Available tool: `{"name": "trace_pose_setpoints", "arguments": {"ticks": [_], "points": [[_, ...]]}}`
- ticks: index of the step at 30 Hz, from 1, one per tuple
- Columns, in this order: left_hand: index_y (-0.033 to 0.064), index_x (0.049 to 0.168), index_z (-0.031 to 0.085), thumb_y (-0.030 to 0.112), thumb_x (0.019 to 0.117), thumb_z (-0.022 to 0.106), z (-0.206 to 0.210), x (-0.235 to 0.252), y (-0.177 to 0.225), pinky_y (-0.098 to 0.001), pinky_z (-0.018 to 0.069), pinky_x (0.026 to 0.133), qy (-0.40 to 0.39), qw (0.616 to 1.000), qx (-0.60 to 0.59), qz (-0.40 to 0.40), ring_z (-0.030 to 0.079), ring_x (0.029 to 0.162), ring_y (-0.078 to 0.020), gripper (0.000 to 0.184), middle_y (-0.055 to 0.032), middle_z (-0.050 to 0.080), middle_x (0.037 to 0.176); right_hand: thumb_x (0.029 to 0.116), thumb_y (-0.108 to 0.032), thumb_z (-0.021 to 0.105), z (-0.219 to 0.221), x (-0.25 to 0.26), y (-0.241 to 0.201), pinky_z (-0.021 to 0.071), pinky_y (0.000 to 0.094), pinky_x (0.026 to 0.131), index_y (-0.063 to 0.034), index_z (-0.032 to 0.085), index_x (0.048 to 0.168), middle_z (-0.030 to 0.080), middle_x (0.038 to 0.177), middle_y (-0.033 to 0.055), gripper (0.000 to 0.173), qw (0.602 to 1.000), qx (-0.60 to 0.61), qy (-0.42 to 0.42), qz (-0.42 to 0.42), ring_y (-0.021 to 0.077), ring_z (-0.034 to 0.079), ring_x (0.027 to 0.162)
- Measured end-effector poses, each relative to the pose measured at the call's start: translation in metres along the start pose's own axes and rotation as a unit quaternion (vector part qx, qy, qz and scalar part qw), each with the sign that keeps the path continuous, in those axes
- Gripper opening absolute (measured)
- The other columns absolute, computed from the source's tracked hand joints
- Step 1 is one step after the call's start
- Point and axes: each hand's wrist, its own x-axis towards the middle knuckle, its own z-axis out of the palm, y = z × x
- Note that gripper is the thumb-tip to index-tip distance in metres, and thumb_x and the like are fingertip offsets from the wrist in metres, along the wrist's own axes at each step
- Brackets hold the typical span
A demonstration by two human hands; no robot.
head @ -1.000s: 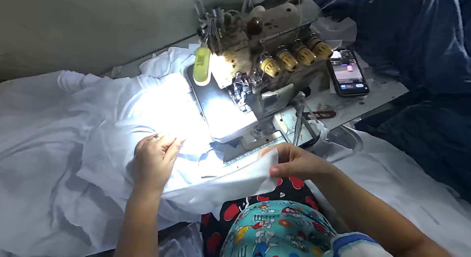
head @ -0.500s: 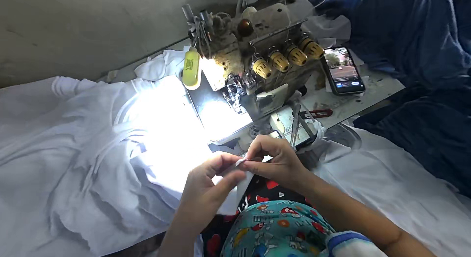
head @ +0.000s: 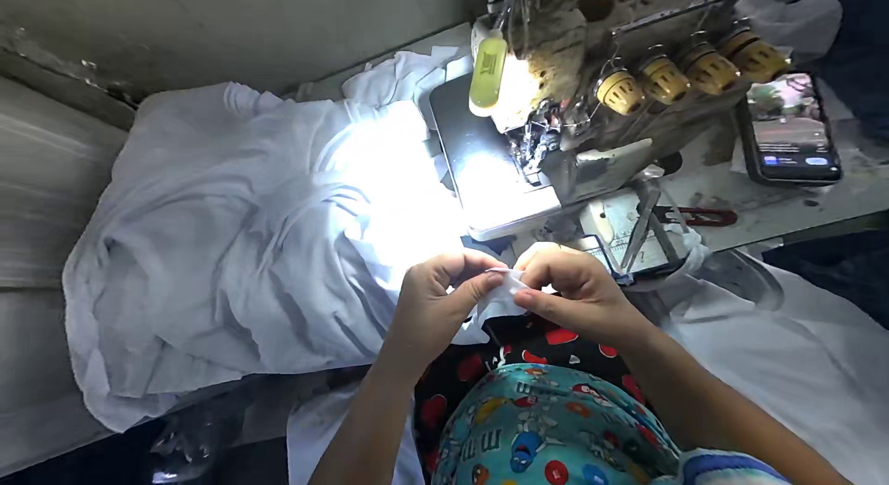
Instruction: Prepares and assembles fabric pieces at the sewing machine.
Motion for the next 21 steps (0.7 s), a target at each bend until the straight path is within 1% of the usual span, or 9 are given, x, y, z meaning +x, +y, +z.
{"name": "trace_pose_setpoints", "arguments": {"ticks": [3, 10, 11, 13, 14, 15, 17, 19, 21], "points": [[0.0058, 0.095, 0.074, 0.005, 0.0944, 0.068, -0.001, 0.0, -0.001, -0.017, 0.0582, 0.075, 0.006, 1.0, -0.007, 0.002, 0.069, 0.078, 0.0017, 0.006, 0.0066, 0.074, 0.085, 0.0997, -0.022, 0.066, -0.002, -0.002, -0.002, 0.0485, 0.0097, 0.067, -0.006, 0.068, 0.094, 0.067, 0.092, -0.0045, 0.017, 0.999, -0.031, 0.003, 0.005, -0.0072, 0.057, 0.077], [0.0102, 0.088, 0.072, 0.007, 0.091, 0.072, 0.005, 0.0, -0.008, -0.0139, 0.0559, 0.069, 0.039, 0.998, -0.027, 0.039, 0.065, 0.071, 0.0051, 0.005, 0.011, 0.071, 0.078, 0.0971, -0.018, 0.069, -0.001, -0.002, -0.004, 0.0454, 0.0072, 0.064, -0.0064, 0.068, 0.092, 0.067, 0.092, -0.004, 0.012, 1.0, -0.011, 0.006, -0.011, -0.0085, 0.056, 0.076], [0.0108, 0.088, 0.072, 0.008, 0.0911, 0.073, 0.006, 0.001, -0.01, -0.0146, 0.0564, 0.072, 0.044, 0.998, -0.024, 0.044, 0.066, 0.074, 0.0048, 0.004, 0.011, 0.072, 0.08, 0.0963, -0.017, 0.07, -0.001, -0.002, -0.004, 0.0459, 0.0073, 0.064, -0.0066, 0.068, 0.091, 0.067, 0.092, -0.0041, 0.012, 1.0, -0.006, 0.014, -0.01, -0.0084, 0.056, 0.076], [0.0142, 0.088, 0.074, 0.018, 0.0918, 0.074, 0.006, -0.001, -0.014, -0.0169, 0.0552, 0.084, 0.065, 0.995, 0.027, 0.065, 0.067, 0.091, 0.0035, 0.006, 0.0107, 0.073, 0.091, 0.0947, -0.014, 0.071, 0.002, -0.003, -0.005, 0.048, 0.0079, 0.065, -0.0075, 0.068, 0.089, 0.068, 0.092, -0.0049, 0.009, 0.999, 0.001, 0.034, 0.002, -0.0079, 0.058, 0.076], [0.0156, 0.087, 0.073, 0.025, 0.0926, 0.073, 0.006, -0.003, -0.015, -0.0176, 0.0506, 0.089, 0.076, 0.992, 0.07, 0.074, 0.064, 0.099, 0.0024, 0.011, 0.01, 0.072, 0.098, 0.0931, -0.012, 0.072, 0.005, -0.003, -0.006, 0.0491, 0.0085, 0.064, -0.0076, 0.068, 0.089, 0.069, 0.09, -0.0054, 0.007, 0.999, 0.005, 0.051, 0.012, -0.0075, 0.059, 0.074], [0.0153, 0.088, 0.073, 0.03, 0.0942, 0.071, 0.006, -0.006, -0.015, -0.0166, 0.0474, 0.087, 0.088, 0.988, 0.103, 0.078, 0.06, 0.1, 0.0022, 0.016, 0.0089, 0.069, 0.1, 0.0913, -0.01, 0.072, 0.008, -0.003, -0.008, 0.0496, 0.0092, 0.062, -0.0076, 0.067, 0.09, 0.069, 0.087, -0.0059, 0.006, 0.997, 0.009, 0.069, 0.022, -0.007, 0.059, 0.071], [0.0102, 0.092, 0.071, 0.029, 0.0972, 0.068, 0.008, -0.014, -0.011, -0.0102, 0.0468, 0.069, 0.105, 0.986, 0.11, 0.068, 0.056, 0.079, 0.0068, 0.02, 0.0088, 0.066, 0.09, 0.0906, -0.007, 0.072, 0.014, -0.002, -0.012, 0.0506, 0.0102, 0.061, -0.0089, 0.063, 0.095, 0.07, 0.085, -0.0072, 0.01, 0.996, 0.004, 0.085, 0.032, -0.0067, 0.06, 0.068], [0.0088, 0.095, 0.067, 0.021, 0.1, 0.064, 0.009, -0.017, -0.002, -0.0084, 0.0455, 0.054, 0.101, 0.993, 0.042, 0.04, 0.053, 0.06, 0.0085, 0.013, 0.0109, 0.064, 0.079, 0.0939, -0.009, 0.07, 0.017, 0.0, -0.015, 0.0519, 0.0105, 0.065, -0.0067, 0.061, 0.101, 0.07, 0.088, -0.0053, 0.012, 0.998, -0.018, 0.067, 0.006, -0.0062, 0.062, 0.073], [0.012, 0.097, 0.065, 0.017, 0.1019, 0.061, 0.01, -0.011, 0.004, -0.0114, 0.0514, 0.056, 0.11, 0.992, 0.011, 0.055, 0.059, 0.062, 0.0056, 0.008, 0.0118, 0.066, 0.078, 0.0985, -0.011, 0.066, 0.017, 0.007, -0.021, 0.0519, 0.0098, 0.066, -0.0034, 0.06, 0.103, 0.07, 0.089, -0.0018, 0.011, 0.997, -0.049, 0.049, -0.037, -0.006, 0.062, 0.075]]}}
